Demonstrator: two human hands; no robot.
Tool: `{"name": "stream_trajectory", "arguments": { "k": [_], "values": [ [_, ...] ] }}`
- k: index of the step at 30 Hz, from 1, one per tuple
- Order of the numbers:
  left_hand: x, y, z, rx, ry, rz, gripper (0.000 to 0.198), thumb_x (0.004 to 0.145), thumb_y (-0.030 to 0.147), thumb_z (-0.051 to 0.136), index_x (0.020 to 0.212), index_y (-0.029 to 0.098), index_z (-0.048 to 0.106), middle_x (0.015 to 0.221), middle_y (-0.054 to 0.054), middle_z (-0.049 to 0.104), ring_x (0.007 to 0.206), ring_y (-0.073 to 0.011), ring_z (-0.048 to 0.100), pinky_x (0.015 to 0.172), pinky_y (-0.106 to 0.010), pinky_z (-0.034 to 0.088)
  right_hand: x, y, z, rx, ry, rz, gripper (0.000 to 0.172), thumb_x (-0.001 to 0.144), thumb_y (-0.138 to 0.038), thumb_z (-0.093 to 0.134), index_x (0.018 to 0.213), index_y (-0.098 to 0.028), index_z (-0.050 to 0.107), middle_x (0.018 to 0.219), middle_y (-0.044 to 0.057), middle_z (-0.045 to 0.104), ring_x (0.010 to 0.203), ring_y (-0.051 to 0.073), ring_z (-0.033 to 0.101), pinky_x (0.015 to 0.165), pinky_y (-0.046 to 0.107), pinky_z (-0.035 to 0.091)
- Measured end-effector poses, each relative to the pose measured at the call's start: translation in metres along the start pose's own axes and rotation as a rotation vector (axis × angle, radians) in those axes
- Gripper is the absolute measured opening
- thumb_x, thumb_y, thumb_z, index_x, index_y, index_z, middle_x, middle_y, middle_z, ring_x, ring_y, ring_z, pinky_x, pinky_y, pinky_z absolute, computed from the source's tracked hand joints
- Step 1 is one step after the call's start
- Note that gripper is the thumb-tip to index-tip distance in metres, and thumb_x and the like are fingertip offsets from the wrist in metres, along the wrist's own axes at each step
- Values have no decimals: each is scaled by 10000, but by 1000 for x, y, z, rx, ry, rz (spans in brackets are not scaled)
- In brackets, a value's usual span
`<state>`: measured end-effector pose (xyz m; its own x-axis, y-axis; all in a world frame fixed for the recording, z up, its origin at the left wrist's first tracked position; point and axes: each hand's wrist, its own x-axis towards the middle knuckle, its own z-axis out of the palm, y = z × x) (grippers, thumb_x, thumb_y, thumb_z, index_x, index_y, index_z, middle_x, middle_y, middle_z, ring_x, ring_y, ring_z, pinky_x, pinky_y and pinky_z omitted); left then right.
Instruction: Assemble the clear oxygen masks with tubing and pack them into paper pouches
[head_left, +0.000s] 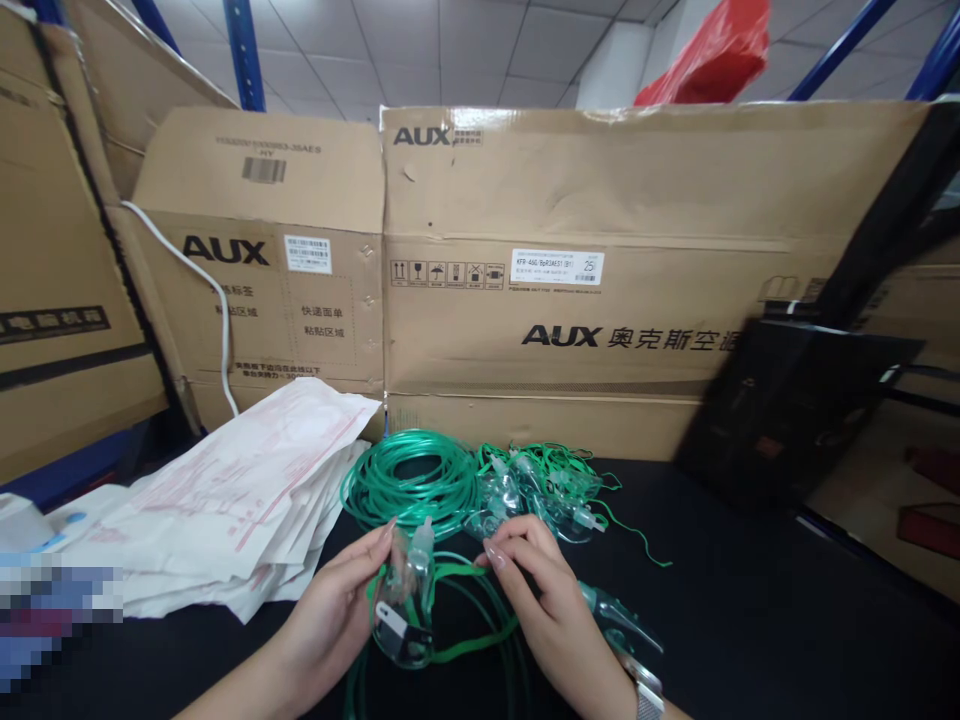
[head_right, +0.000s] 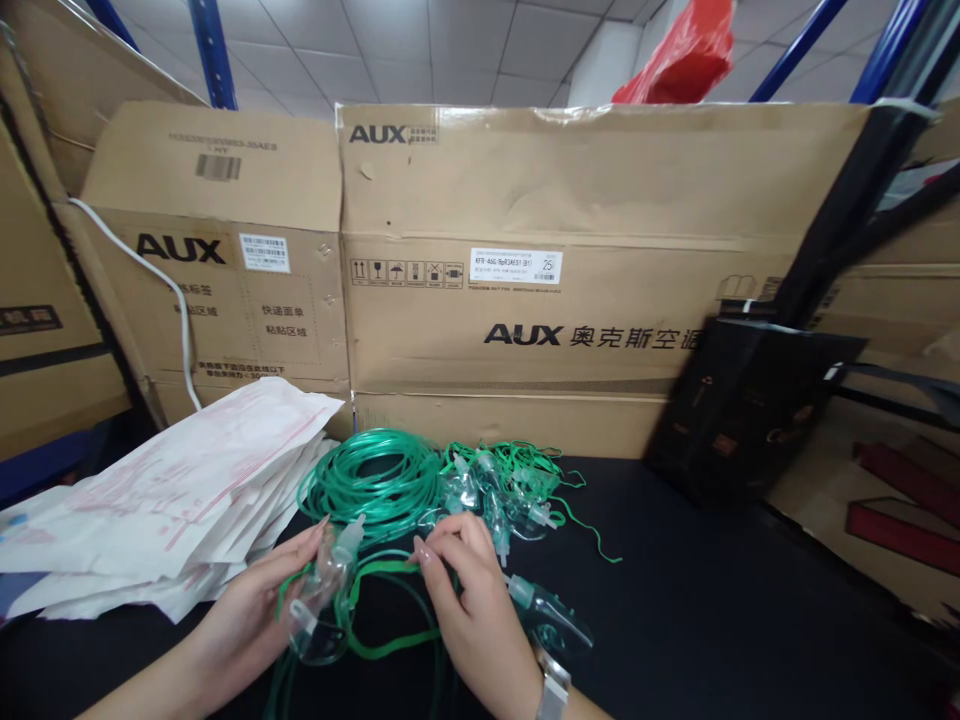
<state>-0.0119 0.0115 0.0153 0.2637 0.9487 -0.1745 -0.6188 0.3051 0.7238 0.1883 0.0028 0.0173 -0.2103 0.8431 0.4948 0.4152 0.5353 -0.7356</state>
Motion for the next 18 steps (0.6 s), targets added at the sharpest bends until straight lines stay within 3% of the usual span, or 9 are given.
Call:
{"name": "stream_trajectory", "arguments": {
  "k": [2,5,8,13,18],
  "values": [
    [0,1,1,-23,26,3,126,710,160,623,829,172,663,735,-12,650,671,-132,589,685,-232,450,0,-1,0,-6,11,8,243,877,-256,408,705,-198,570,845,28,483,848,152,483,788,278,389],
    [-1,2,3,-28,-33,-7,147,716,187,625,859,193,657,756,-11,651,676,-134,588,671,-234,447,2,-3,-1,39,6,17,261,877,-274,409,688,-191,570,833,30,493,823,148,496,774,271,401],
    [-2,-1,3,38,-98,-8,137,736,240,614,864,202,647,774,-9,629,712,-130,567,692,-229,427,4,-6,-2,123,-97,45,224,870,-308,421,769,-192,585,826,32,518,803,146,511,756,268,423],
    [1,-10,3,389,-166,70,223,740,362,590,640,164,611,623,18,520,630,-117,472,606,-208,374,3,-14,-1,212,-312,81,231,832,-371,477,961,-203,569,841,24,528,774,134,515,718,252,442],
    [4,-17,4,629,-132,85,332,694,454,591,550,157,558,514,48,457,473,-89,387,459,-205,301,-1,-12,5,135,-354,112,218,822,-381,487,824,-193,597,741,-9,507,677,110,473,634,216,398]
  ]
}}
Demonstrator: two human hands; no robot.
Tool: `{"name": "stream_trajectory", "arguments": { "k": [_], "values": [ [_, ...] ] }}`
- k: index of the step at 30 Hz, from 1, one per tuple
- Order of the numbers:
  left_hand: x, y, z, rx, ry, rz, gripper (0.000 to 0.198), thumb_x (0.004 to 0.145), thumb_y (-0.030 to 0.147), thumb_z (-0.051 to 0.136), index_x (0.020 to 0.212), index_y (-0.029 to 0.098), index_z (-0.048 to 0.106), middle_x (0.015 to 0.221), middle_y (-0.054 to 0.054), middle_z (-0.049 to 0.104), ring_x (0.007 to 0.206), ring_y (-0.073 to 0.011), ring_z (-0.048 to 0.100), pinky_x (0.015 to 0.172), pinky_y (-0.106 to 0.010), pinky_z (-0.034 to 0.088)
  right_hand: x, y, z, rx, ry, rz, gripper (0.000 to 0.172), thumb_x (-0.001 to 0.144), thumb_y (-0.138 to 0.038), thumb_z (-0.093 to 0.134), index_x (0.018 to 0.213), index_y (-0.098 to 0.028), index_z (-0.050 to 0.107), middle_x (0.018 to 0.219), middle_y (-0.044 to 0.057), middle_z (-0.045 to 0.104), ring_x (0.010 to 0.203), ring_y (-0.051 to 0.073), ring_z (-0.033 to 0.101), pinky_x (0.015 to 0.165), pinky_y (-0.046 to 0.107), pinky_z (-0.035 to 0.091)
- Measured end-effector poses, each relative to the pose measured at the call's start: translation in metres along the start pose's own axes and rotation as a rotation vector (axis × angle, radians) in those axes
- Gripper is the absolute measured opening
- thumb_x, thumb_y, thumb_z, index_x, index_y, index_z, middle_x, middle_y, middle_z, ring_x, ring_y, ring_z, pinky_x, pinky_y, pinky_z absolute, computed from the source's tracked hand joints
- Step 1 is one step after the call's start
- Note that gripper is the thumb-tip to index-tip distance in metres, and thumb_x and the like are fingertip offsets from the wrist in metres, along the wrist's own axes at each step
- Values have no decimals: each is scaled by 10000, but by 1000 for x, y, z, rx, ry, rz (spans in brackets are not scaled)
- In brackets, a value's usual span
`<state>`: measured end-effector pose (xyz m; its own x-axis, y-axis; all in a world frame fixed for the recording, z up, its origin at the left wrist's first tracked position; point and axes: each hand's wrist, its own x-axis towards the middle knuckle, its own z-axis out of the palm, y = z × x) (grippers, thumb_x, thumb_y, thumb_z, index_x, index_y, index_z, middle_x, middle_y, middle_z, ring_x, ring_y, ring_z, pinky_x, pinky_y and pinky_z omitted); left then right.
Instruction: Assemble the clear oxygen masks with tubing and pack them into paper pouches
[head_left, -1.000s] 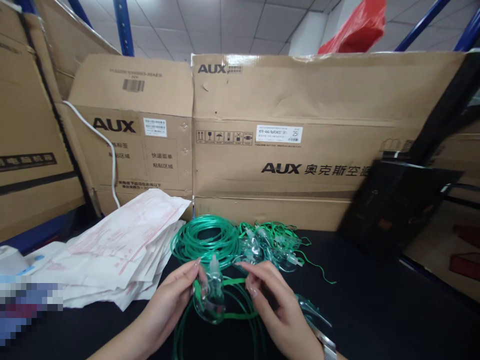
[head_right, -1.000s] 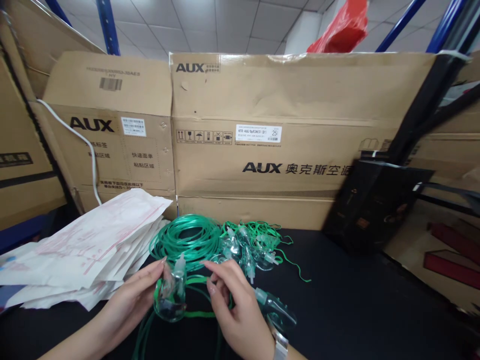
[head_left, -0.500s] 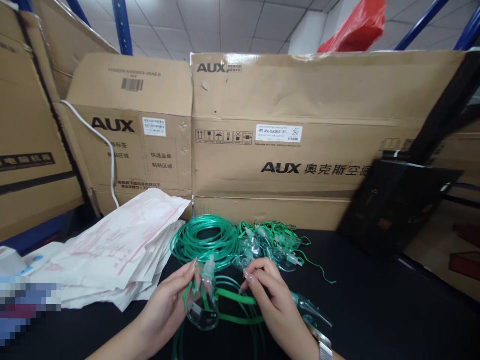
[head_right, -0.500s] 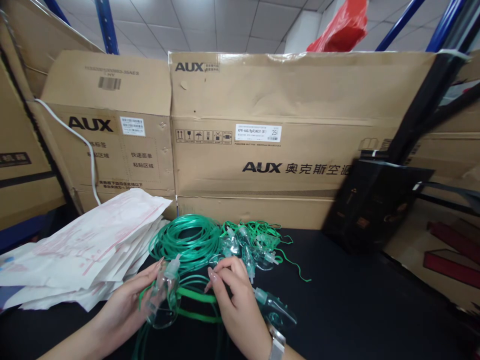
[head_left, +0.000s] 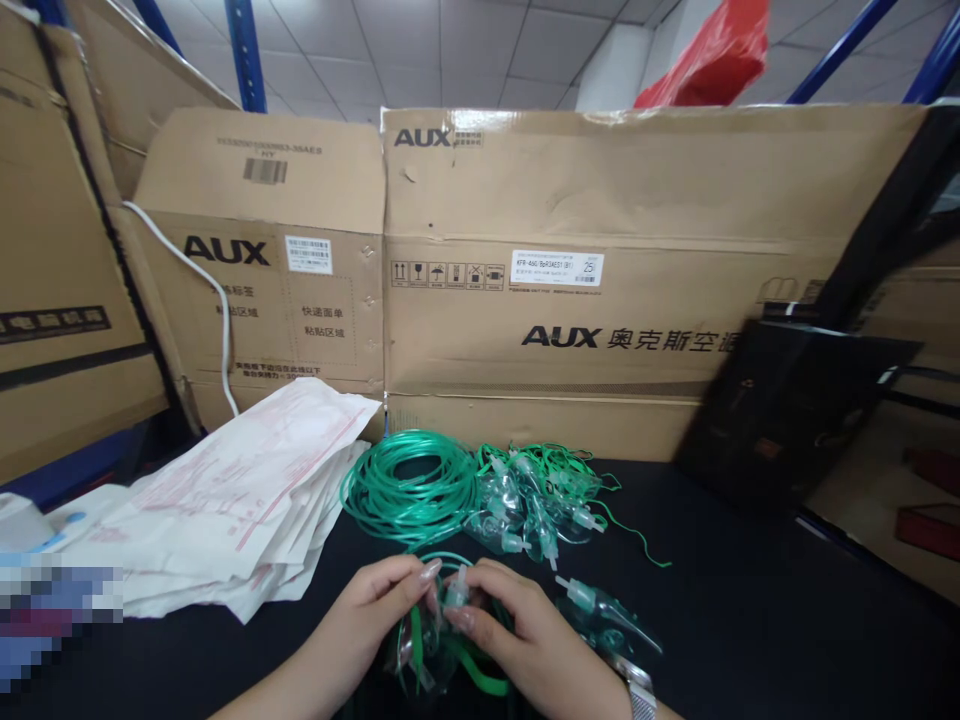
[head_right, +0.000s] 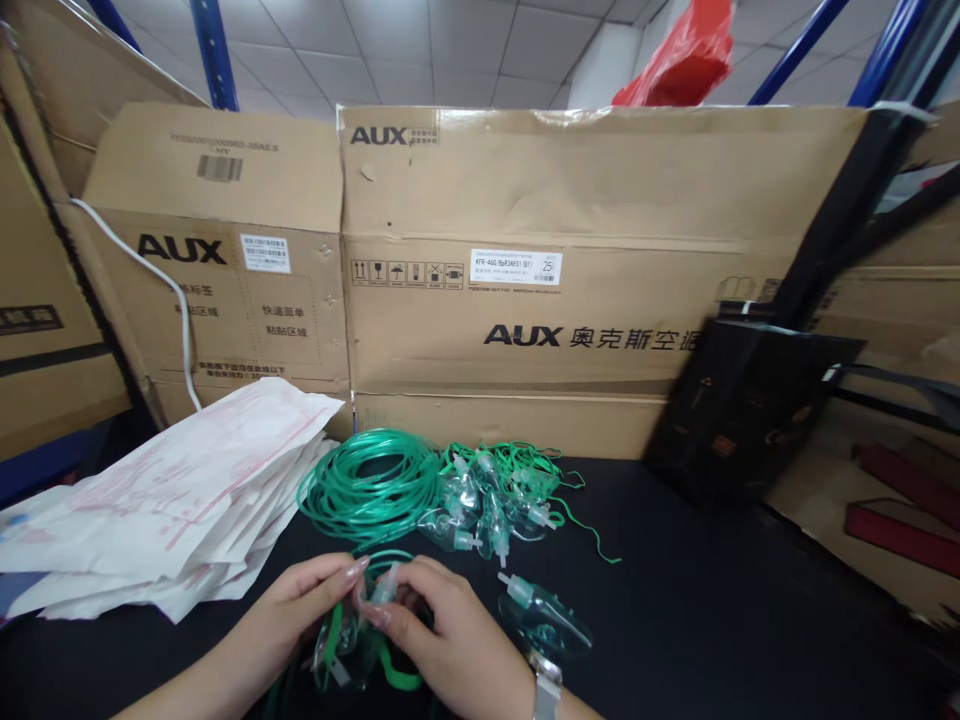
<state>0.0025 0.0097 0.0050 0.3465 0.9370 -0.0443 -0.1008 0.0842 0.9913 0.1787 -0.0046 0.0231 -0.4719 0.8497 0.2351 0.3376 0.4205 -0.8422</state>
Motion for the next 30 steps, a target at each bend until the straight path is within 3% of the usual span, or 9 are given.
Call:
{"name": "stream_trajectory", "arguments": {
  "k": [4,7,12,20,24,30],
  "values": [
    [2,-3,1,24,-27,-73,376,686,525,557,593,160,554,428,71,418,337,-56,294,346,-200,188,6,9,2,197,50,140,315,822,-450,439,779,-163,562,644,-18,499,575,101,462,549,215,383],
    [2,-6,1,66,-39,-63,396,685,542,547,609,153,559,406,75,396,319,-46,282,334,-194,174,9,13,1,304,91,212,365,785,-518,450,675,-171,475,547,-44,448,487,87,419,475,200,341],
    [1,-7,-1,126,-88,-16,417,680,561,535,591,153,556,430,76,381,317,-43,298,325,-188,193,5,8,-2,169,11,177,380,816,-497,420,607,-186,358,540,-68,312,505,72,272,455,190,255],
    [-4,-7,1,197,-192,27,383,726,511,515,625,151,598,543,51,414,370,-43,320,348,-181,241,3,7,-2,12,-87,133,439,851,-490,342,538,-184,312,522,-67,232,496,70,230,436,200,224],
    [-2,-7,1,182,-178,15,441,741,554,458,629,147,586,501,53,414,369,-46,288,353,-192,205,3,8,-2,21,-91,157,448,839,-516,340,536,-186,329,501,-68,259,474,67,249,420,194,231],
    [3,-7,-1,112,-90,-28,432,688,592,501,559,190,409,419,85,365,344,-43,222,339,-203,130,3,6,-6,106,-12,191,458,816,-556,357,537,-195,320,489,-69,305,444,62,262,410,194,236]
  ]
}}
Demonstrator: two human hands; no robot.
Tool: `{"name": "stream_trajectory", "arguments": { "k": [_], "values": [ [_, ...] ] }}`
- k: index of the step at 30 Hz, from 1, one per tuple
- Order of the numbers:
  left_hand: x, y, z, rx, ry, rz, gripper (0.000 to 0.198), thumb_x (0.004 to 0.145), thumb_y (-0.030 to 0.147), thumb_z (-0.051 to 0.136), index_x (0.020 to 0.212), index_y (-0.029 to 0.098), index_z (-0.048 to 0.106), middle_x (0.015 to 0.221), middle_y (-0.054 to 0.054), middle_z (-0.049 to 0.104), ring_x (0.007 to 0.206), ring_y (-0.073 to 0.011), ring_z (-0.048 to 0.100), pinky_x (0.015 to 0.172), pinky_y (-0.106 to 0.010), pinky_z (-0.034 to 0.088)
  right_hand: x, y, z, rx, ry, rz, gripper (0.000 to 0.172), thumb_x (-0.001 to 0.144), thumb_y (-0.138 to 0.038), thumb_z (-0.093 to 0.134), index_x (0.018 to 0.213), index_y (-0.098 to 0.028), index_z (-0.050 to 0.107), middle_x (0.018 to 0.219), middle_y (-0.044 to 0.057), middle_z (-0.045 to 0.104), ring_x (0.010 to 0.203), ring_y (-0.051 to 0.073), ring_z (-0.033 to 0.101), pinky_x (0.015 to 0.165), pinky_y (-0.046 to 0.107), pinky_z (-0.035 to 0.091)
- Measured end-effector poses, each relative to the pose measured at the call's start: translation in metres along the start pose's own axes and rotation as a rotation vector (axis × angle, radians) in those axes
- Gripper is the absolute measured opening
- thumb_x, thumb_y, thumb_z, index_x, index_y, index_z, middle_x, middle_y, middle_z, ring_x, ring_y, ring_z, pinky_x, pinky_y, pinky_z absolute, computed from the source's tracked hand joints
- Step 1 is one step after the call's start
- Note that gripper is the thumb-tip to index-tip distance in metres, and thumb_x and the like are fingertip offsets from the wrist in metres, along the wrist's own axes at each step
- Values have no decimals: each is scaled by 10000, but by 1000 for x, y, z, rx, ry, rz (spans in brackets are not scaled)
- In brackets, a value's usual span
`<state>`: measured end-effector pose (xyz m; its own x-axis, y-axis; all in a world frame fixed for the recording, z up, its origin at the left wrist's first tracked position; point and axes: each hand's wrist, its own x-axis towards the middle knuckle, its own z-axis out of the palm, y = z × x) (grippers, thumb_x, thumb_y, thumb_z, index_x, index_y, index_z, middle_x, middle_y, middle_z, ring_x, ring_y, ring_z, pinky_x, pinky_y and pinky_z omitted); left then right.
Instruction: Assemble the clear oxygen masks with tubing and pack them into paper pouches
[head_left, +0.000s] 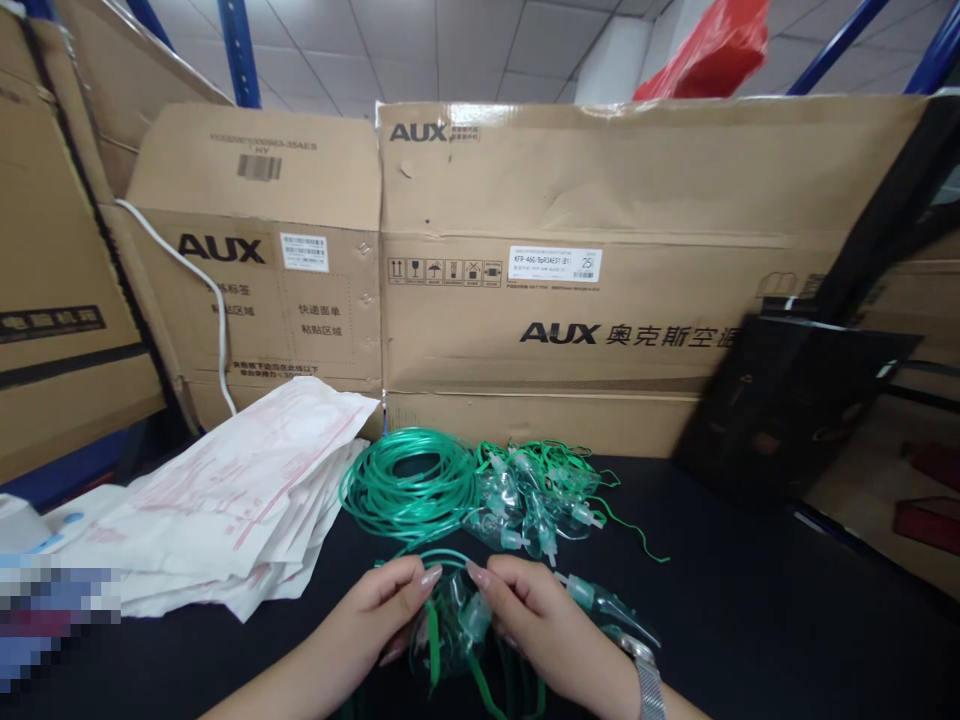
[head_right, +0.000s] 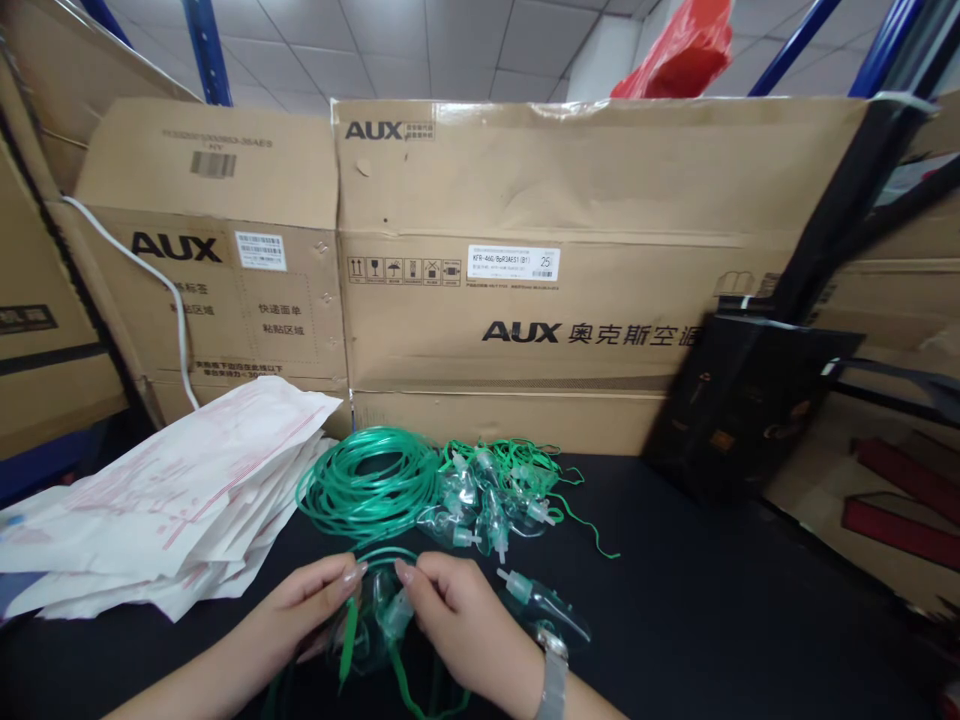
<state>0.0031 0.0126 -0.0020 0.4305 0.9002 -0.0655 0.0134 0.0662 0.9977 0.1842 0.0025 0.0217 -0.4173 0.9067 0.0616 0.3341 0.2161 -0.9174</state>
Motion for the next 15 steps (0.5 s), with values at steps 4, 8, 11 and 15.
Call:
{"name": "stream_trajectory", "arguments": {
  "k": [4,8,11,15],
  "values": [
    [0,3,-3,20,65,52,408,702,551,521,560,195,384,433,84,387,356,-46,233,363,-201,125,0,1,0,62,56,-2,440,825,-527,374,538,-197,327,468,-73,322,424,61,270,402,193,243],
    [-1,8,-4,-15,148,87,387,740,502,508,544,196,375,418,86,374,373,-57,240,392,-209,141,0,3,3,85,149,-11,430,838,-503,366,533,-203,323,420,-82,324,381,57,282,387,192,247],
    [0,10,-4,-33,176,104,382,748,492,501,538,199,376,400,85,373,373,-64,248,410,-218,154,0,3,4,72,194,-16,429,844,-494,359,530,-203,340,397,-82,339,357,58,308,390,190,278],
    [0,12,-4,-34,209,103,377,749,487,504,542,202,369,398,87,371,376,-66,244,421,-222,165,0,4,3,45,217,-28,426,847,-487,360,528,-205,336,395,-78,349,349,59,321,385,186,290]
  ]
}}
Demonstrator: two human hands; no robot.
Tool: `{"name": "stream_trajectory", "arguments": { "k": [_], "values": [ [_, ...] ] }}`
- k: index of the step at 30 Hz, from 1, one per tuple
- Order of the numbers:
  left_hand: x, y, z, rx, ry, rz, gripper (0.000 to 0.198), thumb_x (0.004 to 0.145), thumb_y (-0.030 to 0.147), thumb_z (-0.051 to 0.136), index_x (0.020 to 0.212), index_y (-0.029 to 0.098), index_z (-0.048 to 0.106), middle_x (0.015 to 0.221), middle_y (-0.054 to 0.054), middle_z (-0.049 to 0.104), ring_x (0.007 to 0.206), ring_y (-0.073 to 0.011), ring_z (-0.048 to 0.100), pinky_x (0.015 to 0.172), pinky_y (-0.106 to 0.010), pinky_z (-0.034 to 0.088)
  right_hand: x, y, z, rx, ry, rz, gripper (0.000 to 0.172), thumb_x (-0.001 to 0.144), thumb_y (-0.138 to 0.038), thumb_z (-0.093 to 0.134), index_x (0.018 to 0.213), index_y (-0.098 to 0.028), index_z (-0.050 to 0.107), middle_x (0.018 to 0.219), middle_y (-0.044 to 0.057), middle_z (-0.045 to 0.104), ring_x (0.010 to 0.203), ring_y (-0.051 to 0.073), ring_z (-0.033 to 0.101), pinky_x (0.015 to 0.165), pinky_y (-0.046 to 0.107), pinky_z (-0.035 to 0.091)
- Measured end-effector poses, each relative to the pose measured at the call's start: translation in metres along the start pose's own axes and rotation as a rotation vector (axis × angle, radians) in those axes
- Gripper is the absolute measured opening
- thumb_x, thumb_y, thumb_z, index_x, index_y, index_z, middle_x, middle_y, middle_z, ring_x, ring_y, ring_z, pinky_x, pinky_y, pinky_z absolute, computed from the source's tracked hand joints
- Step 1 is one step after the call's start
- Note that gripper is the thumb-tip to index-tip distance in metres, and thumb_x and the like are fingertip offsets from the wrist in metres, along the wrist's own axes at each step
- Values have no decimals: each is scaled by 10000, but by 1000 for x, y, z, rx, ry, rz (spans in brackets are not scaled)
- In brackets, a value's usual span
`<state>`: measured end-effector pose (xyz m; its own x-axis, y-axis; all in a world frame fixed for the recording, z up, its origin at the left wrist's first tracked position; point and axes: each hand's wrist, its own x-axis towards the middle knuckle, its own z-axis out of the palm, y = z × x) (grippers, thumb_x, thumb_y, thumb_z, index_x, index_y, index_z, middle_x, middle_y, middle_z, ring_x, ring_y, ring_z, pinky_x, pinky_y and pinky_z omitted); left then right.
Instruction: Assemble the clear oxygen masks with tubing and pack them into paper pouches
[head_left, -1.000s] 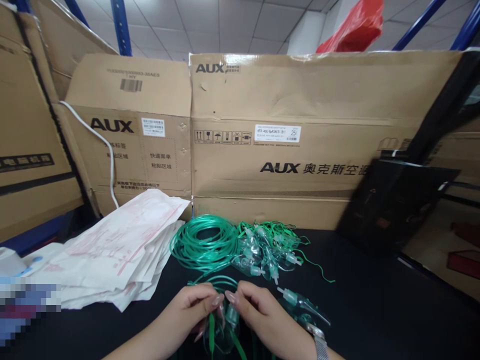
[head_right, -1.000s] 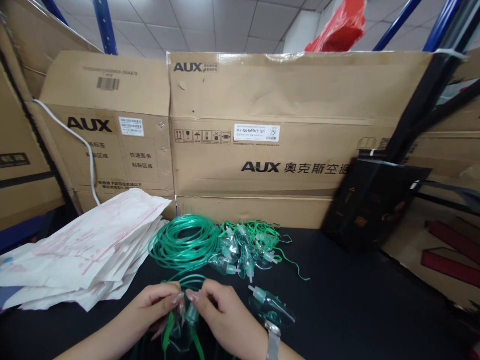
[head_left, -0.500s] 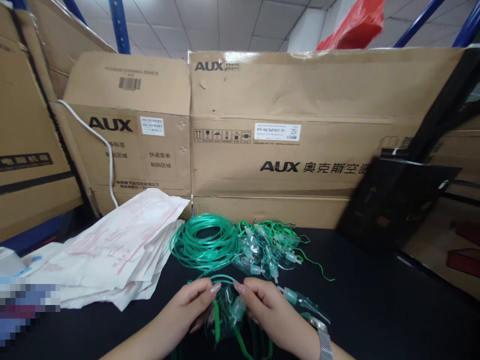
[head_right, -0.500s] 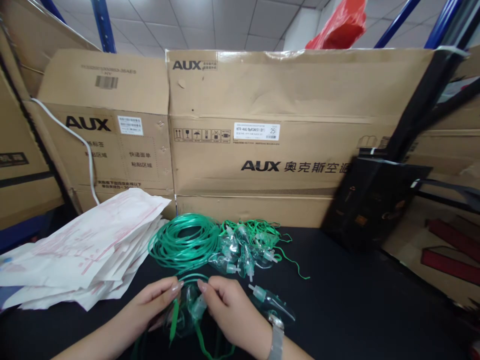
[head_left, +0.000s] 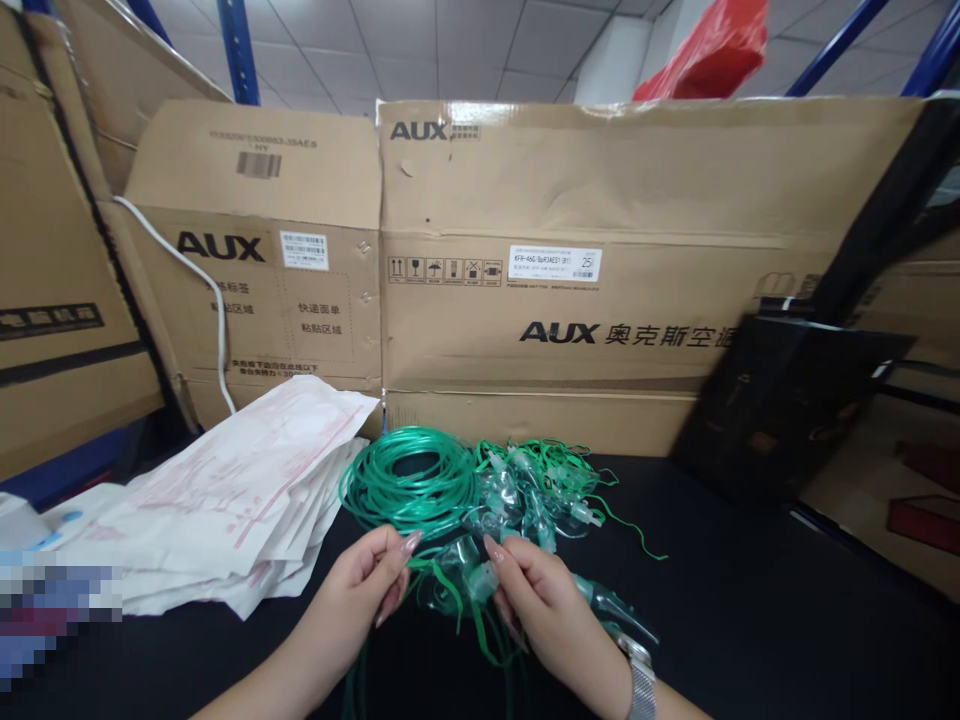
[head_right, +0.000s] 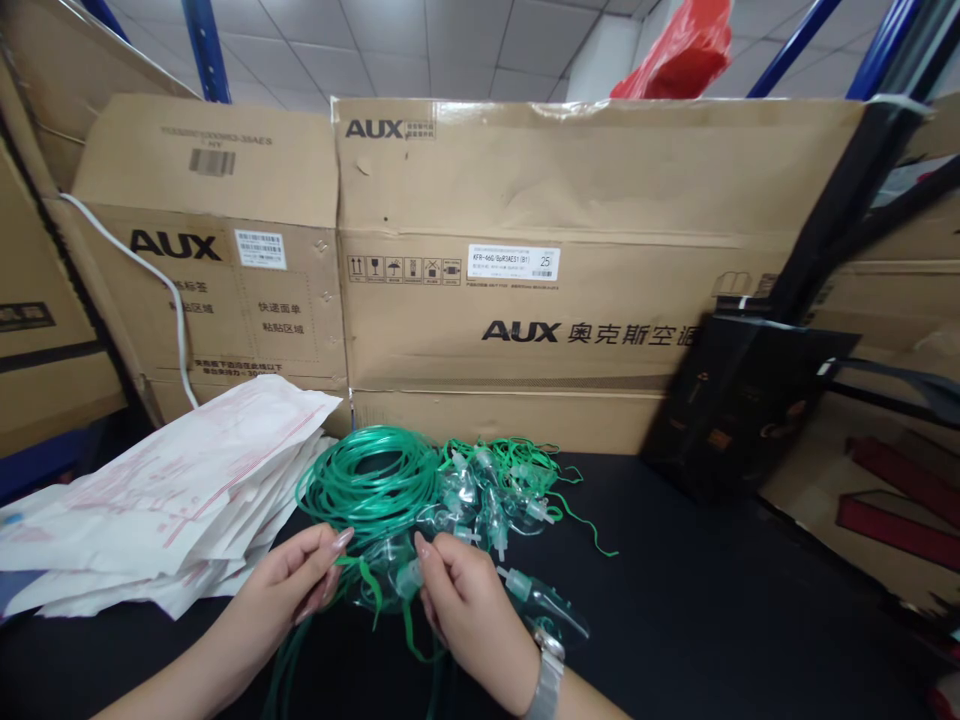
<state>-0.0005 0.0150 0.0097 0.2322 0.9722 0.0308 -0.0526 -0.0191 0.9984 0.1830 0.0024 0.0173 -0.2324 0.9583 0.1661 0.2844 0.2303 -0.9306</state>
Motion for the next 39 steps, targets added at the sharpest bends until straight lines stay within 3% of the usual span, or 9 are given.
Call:
{"name": "stream_trajectory", "arguments": {
  "k": [9,12,16,20,23,27,32,35,39],
  "values": [
    [0,7,-7,30,62,55,377,764,469,493,526,198,385,391,86,359,370,-70,260,420,-216,197,3,0,-9,-38,28,-6,419,864,-463,346,539,-199,341,410,-74,369,349,53,347,386,177,301],
    [1,6,-7,95,-16,40,371,764,463,493,525,194,400,429,66,410,401,-83,334,444,-218,263,3,0,-9,-15,-45,29,423,850,-490,354,545,-196,347,413,-71,390,336,48,345,366,171,289],
    [-1,2,-7,227,-61,144,260,792,408,478,677,182,532,658,11,532,673,-150,487,650,-255,366,1,0,-4,43,-190,111,447,824,-538,354,539,-194,351,403,-73,385,306,43,337,327,167,254],
    [-5,-5,-5,236,-249,188,169,762,348,552,756,182,588,754,-12,558,763,-172,498,715,-283,365,-3,-2,1,21,-224,118,458,804,-562,369,541,-187,367,404,-68,379,325,43,341,330,162,246],
    [-8,-6,0,94,-327,123,127,677,268,664,668,170,584,718,-4,560,740,-162,503,702,-277,370,-5,-5,2,78,-227,97,457,795,-567,383,549,-182,386,420,-60,393,353,49,363,346,161,280],
    [-9,3,2,-282,-282,-42,107,707,232,642,649,163,583,680,12,566,681,-123,502,652,-234,378,-4,-10,0,198,-169,80,445,801,-547,393,568,-171,435,450,-48,421,372,59,396,360,167,335],
    [-7,11,-9,-727,-212,-196,120,762,166,553,830,131,645,787,-45,644,777,-157,571,777,-285,415,2,-7,0,257,-81,96,446,808,-533,390,564,-166,458,414,-53,405,340,62,378,321,163,316],
    [-6,10,-13,-831,-151,-253,175,776,171,524,844,91,663,766,-76,671,769,-182,604,781,-313,438,3,-5,1,258,-84,98,442,815,-519,390,574,-159,474,417,-51,409,345,61,384,327,161,323],
    [-6,8,-12,-874,-159,-288,183,788,153,503,823,84,669,737,-78,682,747,-185,622,767,-314,452,1,-5,1,233,-97,86,400,810,-510,414,662,-152,515,435,-61,410,359,58,392,348,161,337]
  ]
}}
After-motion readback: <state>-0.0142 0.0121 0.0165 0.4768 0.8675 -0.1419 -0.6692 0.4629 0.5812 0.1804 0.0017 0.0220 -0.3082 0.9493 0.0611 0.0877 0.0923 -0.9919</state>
